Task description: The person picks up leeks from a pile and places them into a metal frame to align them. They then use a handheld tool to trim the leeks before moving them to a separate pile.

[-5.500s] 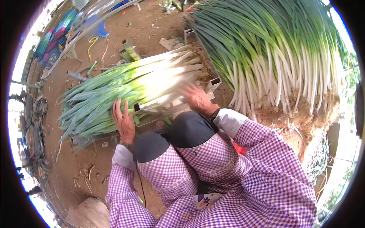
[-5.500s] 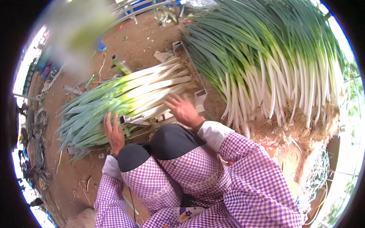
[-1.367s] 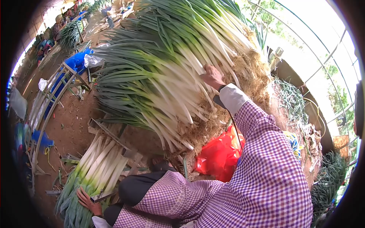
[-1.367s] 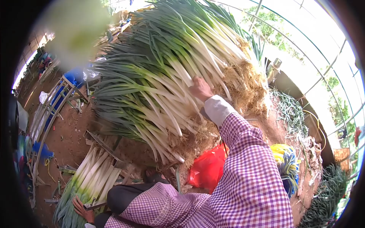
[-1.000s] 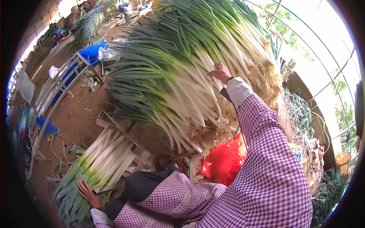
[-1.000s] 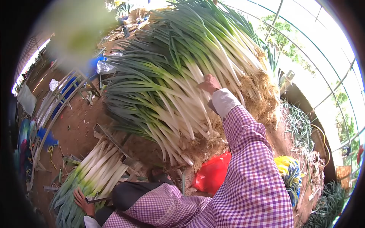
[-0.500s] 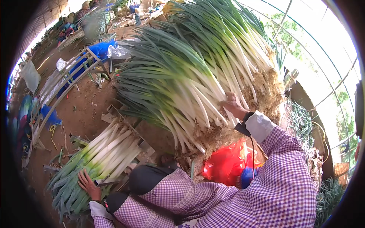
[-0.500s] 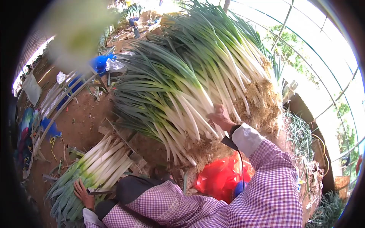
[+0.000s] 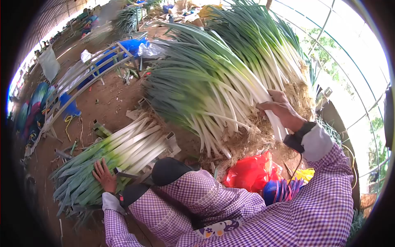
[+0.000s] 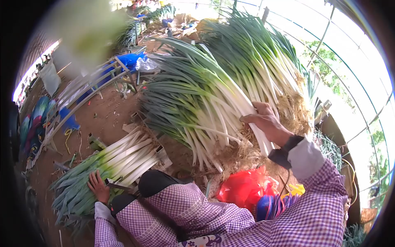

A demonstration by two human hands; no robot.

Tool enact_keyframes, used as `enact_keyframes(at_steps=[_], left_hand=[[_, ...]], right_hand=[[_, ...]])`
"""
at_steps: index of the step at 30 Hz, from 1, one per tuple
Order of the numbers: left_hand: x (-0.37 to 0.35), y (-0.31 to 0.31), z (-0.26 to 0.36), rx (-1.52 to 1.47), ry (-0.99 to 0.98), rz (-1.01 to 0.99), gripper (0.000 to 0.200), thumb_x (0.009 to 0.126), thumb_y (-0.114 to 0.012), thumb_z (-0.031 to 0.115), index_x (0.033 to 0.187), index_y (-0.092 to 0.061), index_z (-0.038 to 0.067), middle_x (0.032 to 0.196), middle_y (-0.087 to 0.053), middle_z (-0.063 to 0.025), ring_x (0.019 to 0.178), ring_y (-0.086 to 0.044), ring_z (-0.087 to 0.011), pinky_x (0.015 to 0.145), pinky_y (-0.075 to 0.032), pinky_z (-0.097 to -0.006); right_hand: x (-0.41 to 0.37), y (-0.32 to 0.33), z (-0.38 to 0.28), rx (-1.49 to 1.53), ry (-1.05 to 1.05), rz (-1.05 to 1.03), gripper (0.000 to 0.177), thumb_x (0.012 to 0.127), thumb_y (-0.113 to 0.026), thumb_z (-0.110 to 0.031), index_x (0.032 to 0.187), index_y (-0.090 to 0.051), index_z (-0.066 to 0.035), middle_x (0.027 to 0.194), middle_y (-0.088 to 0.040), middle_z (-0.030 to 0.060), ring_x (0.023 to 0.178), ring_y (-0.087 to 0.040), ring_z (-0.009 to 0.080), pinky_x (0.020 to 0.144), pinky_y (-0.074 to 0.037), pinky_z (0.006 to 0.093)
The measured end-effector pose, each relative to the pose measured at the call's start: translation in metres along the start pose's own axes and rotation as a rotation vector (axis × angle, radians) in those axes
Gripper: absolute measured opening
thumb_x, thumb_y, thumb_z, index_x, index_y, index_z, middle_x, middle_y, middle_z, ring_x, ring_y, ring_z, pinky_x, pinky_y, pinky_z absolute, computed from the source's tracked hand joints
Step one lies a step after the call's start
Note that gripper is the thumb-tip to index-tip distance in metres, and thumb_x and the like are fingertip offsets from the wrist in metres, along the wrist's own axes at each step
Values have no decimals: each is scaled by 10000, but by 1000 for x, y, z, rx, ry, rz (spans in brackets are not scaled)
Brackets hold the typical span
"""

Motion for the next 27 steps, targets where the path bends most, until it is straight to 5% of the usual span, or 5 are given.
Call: enact_keyframes(at_steps=[14,17,22,25,27], left_hand=[[2,-1,-1,-14,-4,24,1016,750,-803,308,1602,-275,147,1633,-272,-141,1538,-183,-334,1233,-93,-594],[4,-6,-1,-9,5,20,1032,746,-803,291,1613,-258,162,1638,-263,-135,1541,-178,-326,1240,-79,-592],[7,-8,0,22,22,-6,1022,754,-801,305,1613,-266,169,1639,-265,-126,1543,-178,-317,1244,-67,-592],[6,-13,-2,40,-24,94,875,836,-681,278,1606,-288,141,1633,-284,-139,1534,-205,-334,1227,-109,-599],[7,-15,-1,51,-79,199,744,914,-562,243,1599,-303,115,1630,-296,-151,1524,-233,-351,1210,-154,-606]], right_hand=[[41,-227,-108,-84,427,-655,420,854,-780,-153,1187,-620,46,877,-679,56,625,-618,90,538,-500,240],[70,-301,-100,-184,607,-780,443,890,-786,-162,1228,-610,62,933,-720,108,763,-718,125,637,-597,274],[95,-431,-38,-219,1152,-861,293,887,-714,-167,1157,-661,-68,862,-722,115,735,-710,221,678,-578,380],[95,-473,37,-396,1216,-854,323,837,-735,-170,1146,-668,-104,785,-684,95,667,-689,276,602,-555,402],[99,-485,97,-532,1148,-979,337,834,-701,-201,1155,-642,-121,787,-694,167,767,-691,404,694,-546,502]])
Point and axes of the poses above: each hand's wrist, its own x-axis towards the middle knuckle, its own y-axis out of the back of the hand, z = x × y, the point moved 2 cm from there along x, towards the middle knuckle
